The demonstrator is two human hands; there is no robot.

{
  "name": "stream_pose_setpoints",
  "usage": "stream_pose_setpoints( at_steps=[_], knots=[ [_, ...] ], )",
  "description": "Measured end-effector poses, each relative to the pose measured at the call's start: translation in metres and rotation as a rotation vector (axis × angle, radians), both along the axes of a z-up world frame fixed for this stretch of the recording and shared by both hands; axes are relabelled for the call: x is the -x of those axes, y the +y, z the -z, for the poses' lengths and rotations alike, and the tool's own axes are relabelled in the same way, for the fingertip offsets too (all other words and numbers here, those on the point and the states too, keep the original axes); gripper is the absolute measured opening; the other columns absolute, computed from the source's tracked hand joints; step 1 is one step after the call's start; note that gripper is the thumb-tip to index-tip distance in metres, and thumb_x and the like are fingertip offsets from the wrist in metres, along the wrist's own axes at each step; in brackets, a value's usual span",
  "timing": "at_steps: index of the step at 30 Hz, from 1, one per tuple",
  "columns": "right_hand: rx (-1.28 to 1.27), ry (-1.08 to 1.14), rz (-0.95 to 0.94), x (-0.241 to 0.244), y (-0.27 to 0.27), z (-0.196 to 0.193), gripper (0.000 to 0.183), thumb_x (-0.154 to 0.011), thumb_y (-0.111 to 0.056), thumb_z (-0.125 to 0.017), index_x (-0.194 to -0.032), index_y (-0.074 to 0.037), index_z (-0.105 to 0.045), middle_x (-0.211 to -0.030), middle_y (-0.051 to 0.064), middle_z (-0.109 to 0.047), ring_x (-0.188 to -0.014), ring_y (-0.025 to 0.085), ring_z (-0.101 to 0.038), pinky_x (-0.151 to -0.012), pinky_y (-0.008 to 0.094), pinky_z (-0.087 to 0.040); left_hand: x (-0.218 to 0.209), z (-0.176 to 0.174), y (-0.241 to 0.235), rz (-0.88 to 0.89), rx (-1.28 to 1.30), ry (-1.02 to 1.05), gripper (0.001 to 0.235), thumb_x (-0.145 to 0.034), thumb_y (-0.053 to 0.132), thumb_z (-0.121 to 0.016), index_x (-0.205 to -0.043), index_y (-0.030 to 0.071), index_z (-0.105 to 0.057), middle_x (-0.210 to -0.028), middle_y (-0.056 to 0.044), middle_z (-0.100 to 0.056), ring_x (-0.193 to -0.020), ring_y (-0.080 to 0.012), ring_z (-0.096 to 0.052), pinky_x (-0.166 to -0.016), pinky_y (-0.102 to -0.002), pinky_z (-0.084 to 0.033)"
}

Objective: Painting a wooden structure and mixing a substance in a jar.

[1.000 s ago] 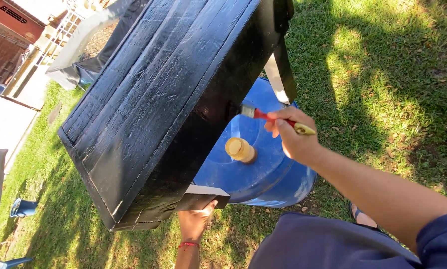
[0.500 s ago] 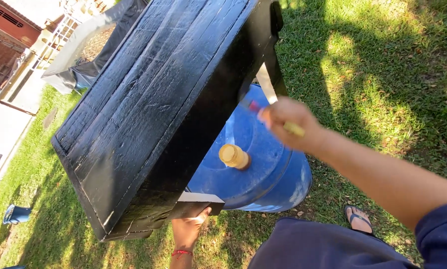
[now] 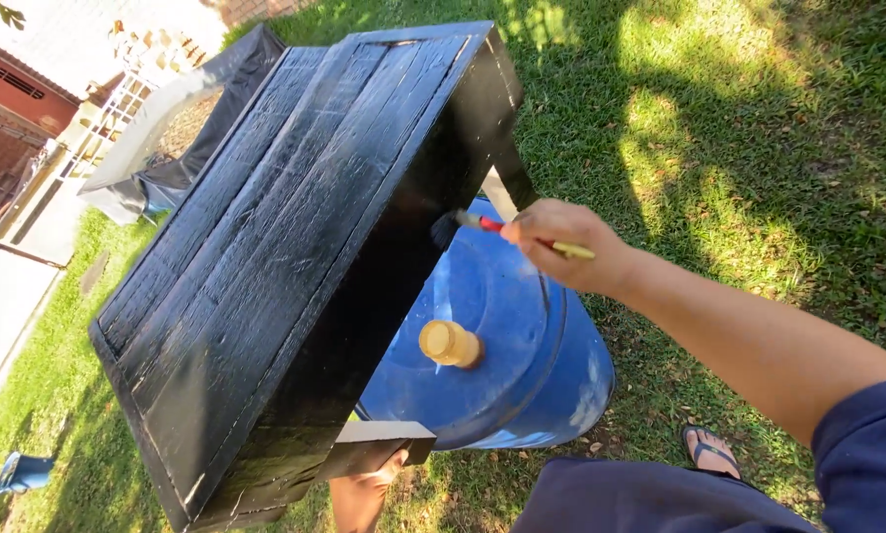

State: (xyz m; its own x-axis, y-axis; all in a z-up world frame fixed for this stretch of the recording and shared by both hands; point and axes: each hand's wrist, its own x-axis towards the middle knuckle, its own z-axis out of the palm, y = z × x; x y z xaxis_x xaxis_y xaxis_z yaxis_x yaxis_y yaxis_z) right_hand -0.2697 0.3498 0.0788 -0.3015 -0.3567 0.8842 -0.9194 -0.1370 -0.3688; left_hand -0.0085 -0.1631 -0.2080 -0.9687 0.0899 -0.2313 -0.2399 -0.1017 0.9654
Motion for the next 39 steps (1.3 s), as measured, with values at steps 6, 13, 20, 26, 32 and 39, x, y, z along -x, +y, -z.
stream_pose_setpoints(
  at_steps=[6,13,20,26,32,39],
  knots=[
    [0.043,-0.092,0.158,0.049,0.034,0.012,0.011,-0.099,0.005,-0.054,-0.104,0.002,-0.063,-0.081,0.01,-0.064,-0.054,0.009,-0.048,-0.046,0.02,-0.038,0.041,0.08,-0.013,-0.059,1.063,0.539,0.032,-0.089,0.039,-0.058,-0.1,0.011,-0.065,-0.103,-0.01,-0.064,-0.099,-0.0307,-0.061,-0.092,-0.044,-0.051],
    [0.025,-0.577,0.181,0.058,0.067,0.012,0.008,-0.095,0.001,-0.059,-0.102,0.0,-0.062,-0.081,0.011,-0.063,-0.052,0.009,-0.047,-0.042,0.021,-0.035,0.046,0.075,-0.007,-0.161,1.595,0.563,0.035,-0.082,0.05,-0.07,-0.094,0.017,-0.07,-0.099,-0.006,-0.067,-0.093,-0.0269,-0.06,-0.085,-0.04,-0.05],
    [-0.159,-1.607,-0.018,-0.027,-0.033,0.01,0.012,-0.084,-0.015,-0.07,-0.084,-0.006,-0.063,-0.069,0.008,-0.058,-0.055,0.016,-0.054,-0.05,0.028,-0.041,0.055,-0.07,0.073,-0.275,1.245,-0.122,0.029,-0.08,0.038,-0.081,-0.06,0.018,-0.074,-0.063,0.004,-0.068,-0.055,-0.0092,-0.057,-0.056,-0.024,-0.048],
    [-0.013,0.114,-0.575,-0.136,-0.075,-0.021,0.033,-0.109,-0.026,-0.033,-0.11,-0.001,-0.056,-0.107,0.019,-0.064,-0.087,0.038,-0.062,-0.075,0.047,-0.051,-0.011,-0.117,0.086,-0.244,0.981,0.062,0.029,-0.082,0.028,-0.076,-0.076,0.011,-0.054,-0.075,-0.003,-0.062,-0.069,-0.0153,-0.056,-0.069,-0.031,-0.048],
    [-0.081,-0.066,-0.057,-0.06,-0.027,0.021,0.014,-0.093,-0.025,-0.057,-0.094,-0.012,-0.061,-0.101,0.01,-0.068,-0.094,0.027,-0.065,-0.081,0.04,-0.05,-0.004,-0.195,0.152,-0.474,1.024,-0.369,0.035,-0.069,0.039,-0.088,-0.088,0.012,-0.074,-0.083,-0.004,-0.075,-0.073,-0.0148,-0.068,-0.056,-0.023,-0.057],
    [0.072,-0.042,0.465,-0.028,0.016,0.026,0.016,-0.111,0.018,-0.054,-0.103,0.011,-0.066,-0.089,0.023,-0.066,-0.065,0.024,-0.057,-0.05,0.034,-0.04,-0.01,-0.206,0.16,-0.371,0.943,-0.101,0.026,-0.077,0.028,-0.082,-0.097,0.012,-0.079,-0.101,-0.006,-0.079,-0.09,-0.0201,-0.076,-0.073,-0.027,-0.065]
  ],
)
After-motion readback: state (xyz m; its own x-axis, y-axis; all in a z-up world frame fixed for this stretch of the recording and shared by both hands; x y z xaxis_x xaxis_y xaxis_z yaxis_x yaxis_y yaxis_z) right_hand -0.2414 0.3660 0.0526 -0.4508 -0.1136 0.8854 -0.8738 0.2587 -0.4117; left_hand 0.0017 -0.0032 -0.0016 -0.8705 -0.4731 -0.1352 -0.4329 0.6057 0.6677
